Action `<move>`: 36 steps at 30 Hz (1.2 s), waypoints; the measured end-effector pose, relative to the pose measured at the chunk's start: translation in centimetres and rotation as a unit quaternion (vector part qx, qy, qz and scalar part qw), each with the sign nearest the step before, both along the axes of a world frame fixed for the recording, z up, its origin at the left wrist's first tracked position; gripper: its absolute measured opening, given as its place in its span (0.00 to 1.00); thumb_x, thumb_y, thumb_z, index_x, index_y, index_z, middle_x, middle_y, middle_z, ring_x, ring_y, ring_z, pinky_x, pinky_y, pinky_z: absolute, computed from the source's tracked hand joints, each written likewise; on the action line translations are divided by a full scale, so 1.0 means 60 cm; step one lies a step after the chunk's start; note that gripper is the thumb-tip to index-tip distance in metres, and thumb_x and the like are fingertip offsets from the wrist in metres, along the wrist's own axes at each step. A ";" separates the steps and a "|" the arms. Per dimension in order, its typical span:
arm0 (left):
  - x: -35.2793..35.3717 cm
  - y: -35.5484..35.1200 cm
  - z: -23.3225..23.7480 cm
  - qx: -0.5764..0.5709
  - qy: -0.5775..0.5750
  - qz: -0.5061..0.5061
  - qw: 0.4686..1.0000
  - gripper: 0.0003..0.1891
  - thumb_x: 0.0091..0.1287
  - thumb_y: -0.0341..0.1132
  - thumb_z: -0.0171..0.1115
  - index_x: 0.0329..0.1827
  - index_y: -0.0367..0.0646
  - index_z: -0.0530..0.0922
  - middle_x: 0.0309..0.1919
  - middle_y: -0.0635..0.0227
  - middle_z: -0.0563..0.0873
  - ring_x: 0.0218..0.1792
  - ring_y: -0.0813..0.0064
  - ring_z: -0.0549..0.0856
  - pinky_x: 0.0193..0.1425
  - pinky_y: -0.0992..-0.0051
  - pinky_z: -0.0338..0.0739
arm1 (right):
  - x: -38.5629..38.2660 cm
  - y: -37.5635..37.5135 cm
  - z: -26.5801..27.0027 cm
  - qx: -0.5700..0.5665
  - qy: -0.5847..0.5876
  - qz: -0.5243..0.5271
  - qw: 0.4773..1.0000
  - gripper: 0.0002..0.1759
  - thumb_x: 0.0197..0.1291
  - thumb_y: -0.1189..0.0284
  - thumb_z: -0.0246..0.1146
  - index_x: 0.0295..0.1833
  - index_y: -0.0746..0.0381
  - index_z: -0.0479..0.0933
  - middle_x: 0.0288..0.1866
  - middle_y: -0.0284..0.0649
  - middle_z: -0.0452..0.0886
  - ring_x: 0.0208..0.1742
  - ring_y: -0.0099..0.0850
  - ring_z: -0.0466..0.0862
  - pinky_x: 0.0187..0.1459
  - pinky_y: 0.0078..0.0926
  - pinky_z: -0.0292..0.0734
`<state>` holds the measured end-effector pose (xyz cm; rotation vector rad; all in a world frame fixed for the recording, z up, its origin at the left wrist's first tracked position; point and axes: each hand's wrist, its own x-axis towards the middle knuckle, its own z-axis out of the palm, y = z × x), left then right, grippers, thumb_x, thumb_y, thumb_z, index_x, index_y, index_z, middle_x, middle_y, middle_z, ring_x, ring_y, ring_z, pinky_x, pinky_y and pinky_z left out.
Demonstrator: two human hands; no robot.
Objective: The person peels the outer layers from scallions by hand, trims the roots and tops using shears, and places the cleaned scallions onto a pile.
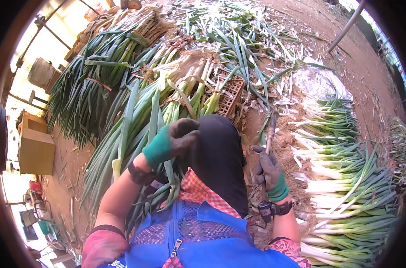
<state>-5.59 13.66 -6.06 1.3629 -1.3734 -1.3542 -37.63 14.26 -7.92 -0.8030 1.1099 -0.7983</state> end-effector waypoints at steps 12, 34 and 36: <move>-0.011 0.033 0.034 0.056 0.171 -0.016 0.984 0.21 0.75 0.42 0.58 0.63 0.37 0.74 0.47 0.64 0.86 0.46 0.75 0.84 0.54 0.73 0.80 | 0.255 0.113 0.077 -0.068 -0.047 0.050 0.995 0.15 0.76 0.63 0.53 0.54 0.63 0.74 0.19 0.28 0.69 0.13 0.17 0.63 0.15 0.18 0.57; 0.412 -0.106 -0.011 0.031 -0.485 0.169 0.858 0.16 0.63 0.41 0.66 0.51 0.45 0.85 0.41 0.57 0.90 0.42 0.65 0.88 0.50 0.67 0.80 | 0.236 0.056 -0.081 0.012 0.028 0.018 0.999 0.14 0.73 0.67 0.55 0.55 0.66 0.72 0.26 0.36 0.76 0.19 0.22 0.73 0.23 0.21 0.69; 0.425 -0.070 0.043 0.018 -0.330 0.167 0.929 0.17 0.65 0.40 0.67 0.51 0.38 0.85 0.39 0.61 0.89 0.39 0.74 0.86 0.47 0.72 0.79 | 0.236 0.074 -0.065 -0.050 0.055 0.046 0.996 0.17 0.73 0.68 0.55 0.60 0.67 0.70 0.25 0.35 0.76 0.20 0.22 0.74 0.23 0.22 0.70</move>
